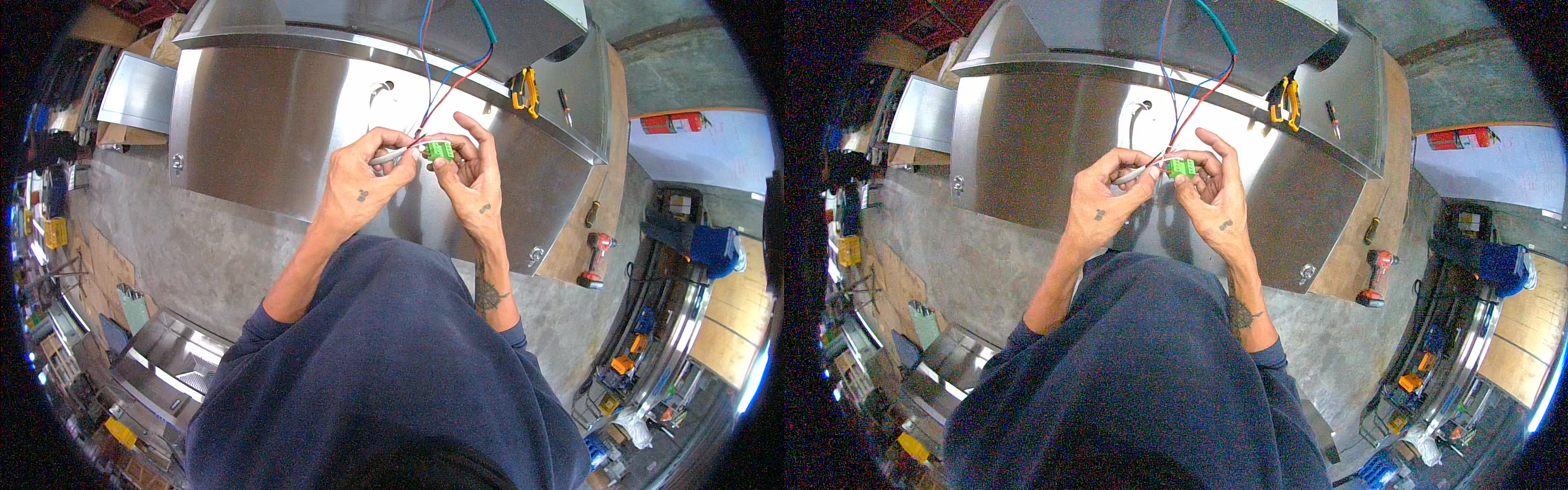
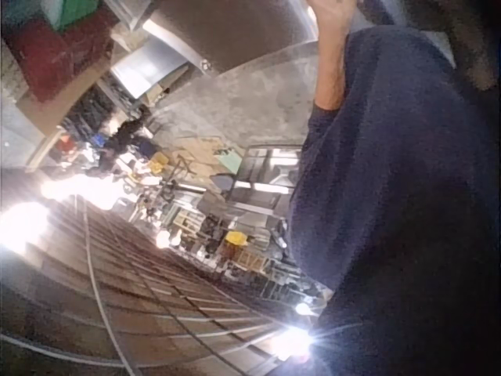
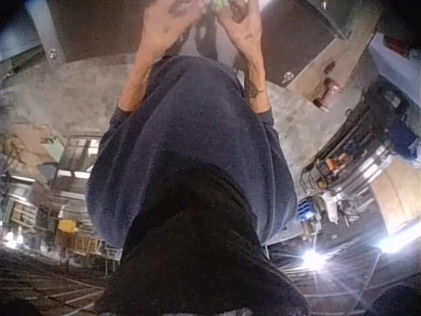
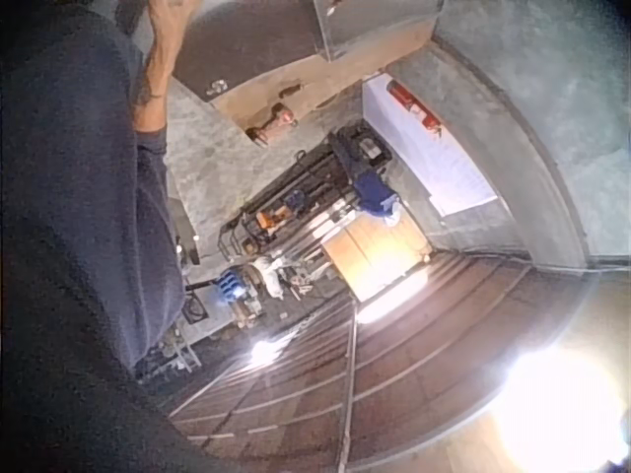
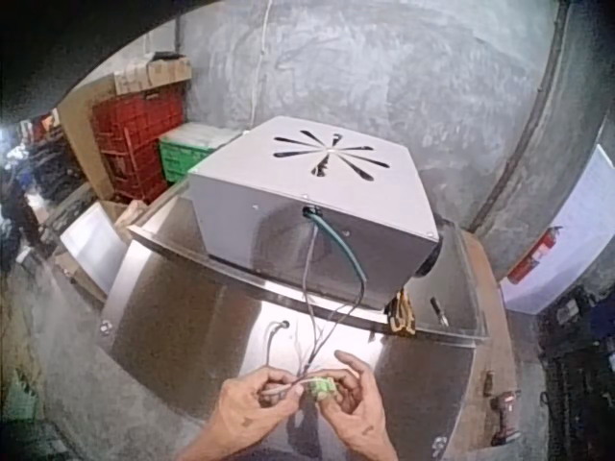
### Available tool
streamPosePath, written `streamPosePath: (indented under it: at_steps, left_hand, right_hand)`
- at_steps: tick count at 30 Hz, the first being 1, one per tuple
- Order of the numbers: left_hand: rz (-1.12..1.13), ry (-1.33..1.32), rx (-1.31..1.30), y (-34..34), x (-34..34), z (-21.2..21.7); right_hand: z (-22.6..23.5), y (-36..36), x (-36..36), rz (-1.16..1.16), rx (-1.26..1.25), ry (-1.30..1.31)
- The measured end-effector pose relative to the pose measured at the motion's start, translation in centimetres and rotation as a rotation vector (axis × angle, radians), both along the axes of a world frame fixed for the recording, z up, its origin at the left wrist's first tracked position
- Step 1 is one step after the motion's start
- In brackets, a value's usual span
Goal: The person connects wires to a green terminal block on a stainless steel appliance. They insert individual wires into the block and tighten the screws with a screwdriver to secure the connections.
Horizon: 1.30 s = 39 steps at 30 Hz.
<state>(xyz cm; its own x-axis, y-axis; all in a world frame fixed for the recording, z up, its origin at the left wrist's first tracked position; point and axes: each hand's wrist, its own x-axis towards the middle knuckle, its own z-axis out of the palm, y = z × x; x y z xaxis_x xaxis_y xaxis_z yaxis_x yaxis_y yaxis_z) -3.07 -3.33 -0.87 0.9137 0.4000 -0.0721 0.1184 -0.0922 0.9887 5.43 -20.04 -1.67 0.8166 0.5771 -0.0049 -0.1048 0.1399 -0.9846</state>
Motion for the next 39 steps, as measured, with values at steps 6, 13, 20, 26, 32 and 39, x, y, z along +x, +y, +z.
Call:
streamPosePath:
  at_steps: [6,13,20,26,32,39]
  left_hand:
    - [-0.023,0.042,-0.012,-0.1,-0.2,0.7]
    - [-0.013,0.014,0.091,-0.3,-0.1,0.7]
    - [-0.026,0.035,0.110,-0.5,0.0,0.7]
    - [0.008,0.013,0.029,-0.7,0.0,-0.1]
    - [-0.039,-0.066,-0.093,-0.2,0.4,-1.5]
    - [-0.141,-0.137,-0.218,0.0,0.5,-1.8]
  right_hand:
    - [-0.1,0.1,-0.1,-0.004,0.036,0.022]
    - [-0.1,0.2,-0.2,-0.009,0.066,0.043]
    - [-0.3,0.2,-0.3,-0.002,0.020,0.014]
    - [-0.6,0.5,-0.6,-0.010,0.016,0.012]
    - [-0.5,0.3,-0.7,-0.024,0.030,0.045]
    - [-0.4,0.5,-0.9,-0.086,-0.076,-0.088]
